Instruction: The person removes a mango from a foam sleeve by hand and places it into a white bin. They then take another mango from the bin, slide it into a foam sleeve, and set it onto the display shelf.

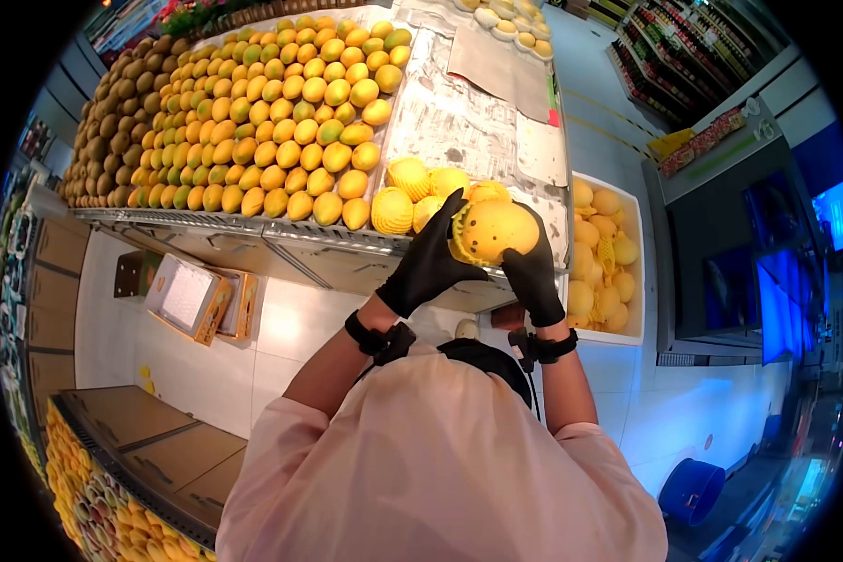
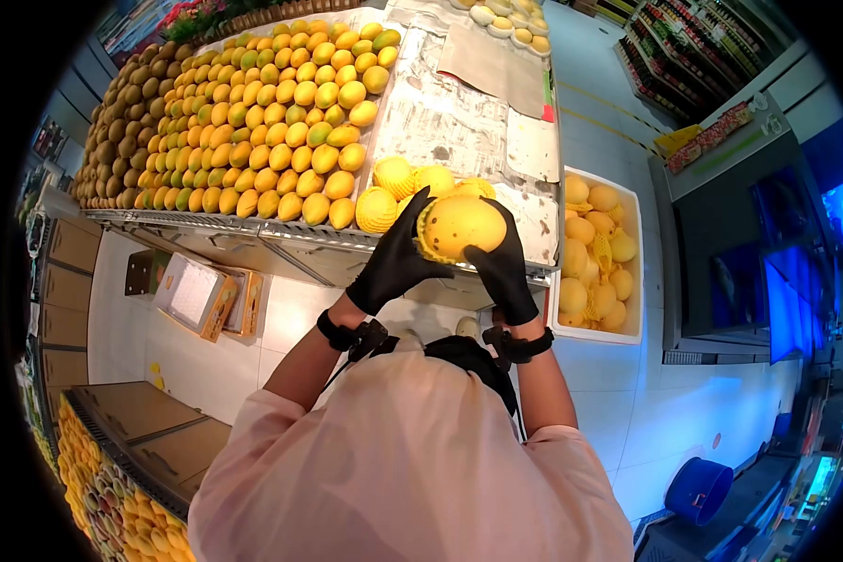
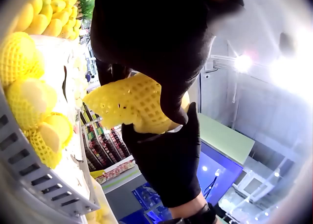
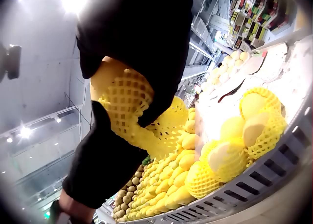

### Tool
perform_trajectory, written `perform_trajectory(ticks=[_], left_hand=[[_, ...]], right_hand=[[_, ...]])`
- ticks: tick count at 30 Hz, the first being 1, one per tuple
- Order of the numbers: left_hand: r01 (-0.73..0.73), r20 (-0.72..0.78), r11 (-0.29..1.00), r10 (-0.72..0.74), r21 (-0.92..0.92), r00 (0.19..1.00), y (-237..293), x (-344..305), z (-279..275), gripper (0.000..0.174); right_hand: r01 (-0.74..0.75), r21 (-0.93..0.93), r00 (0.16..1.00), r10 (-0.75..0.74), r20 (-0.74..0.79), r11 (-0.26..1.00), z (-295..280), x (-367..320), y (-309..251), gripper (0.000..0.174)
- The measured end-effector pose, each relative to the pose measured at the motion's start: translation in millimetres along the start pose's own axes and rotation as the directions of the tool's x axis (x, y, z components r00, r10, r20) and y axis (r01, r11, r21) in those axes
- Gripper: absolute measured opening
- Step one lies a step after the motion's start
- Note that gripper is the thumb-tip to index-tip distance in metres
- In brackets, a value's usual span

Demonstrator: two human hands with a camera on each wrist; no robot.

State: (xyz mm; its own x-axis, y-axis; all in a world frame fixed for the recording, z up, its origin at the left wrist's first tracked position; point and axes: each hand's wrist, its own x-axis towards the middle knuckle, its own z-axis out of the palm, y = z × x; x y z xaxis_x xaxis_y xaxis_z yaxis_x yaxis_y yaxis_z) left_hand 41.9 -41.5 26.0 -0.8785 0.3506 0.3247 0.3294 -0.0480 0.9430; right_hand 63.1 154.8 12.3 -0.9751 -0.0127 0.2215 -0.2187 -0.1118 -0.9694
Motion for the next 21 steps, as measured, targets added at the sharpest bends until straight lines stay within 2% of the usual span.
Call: perform_trajectory(ticks=[2, 5, 6, 8, 12, 15, 18, 21], left_hand=[[0.026, -0.001, 1.000, -0.026, 0.014, 1.000, 2, 2, 0, 0.104], [0.034, -0.021, 0.998, -0.035, -0.043, 0.999, 10, -1, 0, 0.098], [0.034, -0.033, 0.997, -0.036, -0.075, 0.999, 11, -4, 0, 0.096], [0.016, -0.087, 0.998, -0.021, -0.067, 0.996, 8, -7, 0, 0.093], [-0.055, -0.146, 0.998, 0.057, 0.019, 0.988, 0, -8, -6, 0.092], [-0.024, -0.129, 0.998, 0.016, -0.060, 0.991, -23, -8, -4, 0.086], [0.102, -0.127, 0.987, -0.117, -0.120, 0.985, -28, -11, 2, 0.076], [0.167, -0.103, 0.965, -0.191, -0.205, 0.976, -31, -14, 4, 0.061]], right_hand=[[0.096, -0.217, 0.995, -0.090, 0.039, 0.971, 5, -2, -8, 0.071], [0.096, -0.109, 0.992, -0.087, 0.090, 0.989, 4, 0, -16, 0.075], [0.144, -0.279, 0.985, -0.110, 0.134, 0.949, 2, 2, -21, 0.077], [0.244, -0.576, 0.964, -0.130, 0.233, 0.780, -2, 7, -33, 0.081], [0.060, -0.523, 0.986, 0.031, 0.164, 0.850, 4, 5, -60, 0.087], [0.067, -0.561, 0.982, 0.044, 0.182, 0.825, 3, 6, -53, 0.086], [0.014, -0.541, 0.986, 0.078, 0.147, 0.841, 3, 2, -34, 0.087], [0.042, -0.557, 0.985, 0.060, 0.163, 0.829, -6, -3, -22, 0.079]])
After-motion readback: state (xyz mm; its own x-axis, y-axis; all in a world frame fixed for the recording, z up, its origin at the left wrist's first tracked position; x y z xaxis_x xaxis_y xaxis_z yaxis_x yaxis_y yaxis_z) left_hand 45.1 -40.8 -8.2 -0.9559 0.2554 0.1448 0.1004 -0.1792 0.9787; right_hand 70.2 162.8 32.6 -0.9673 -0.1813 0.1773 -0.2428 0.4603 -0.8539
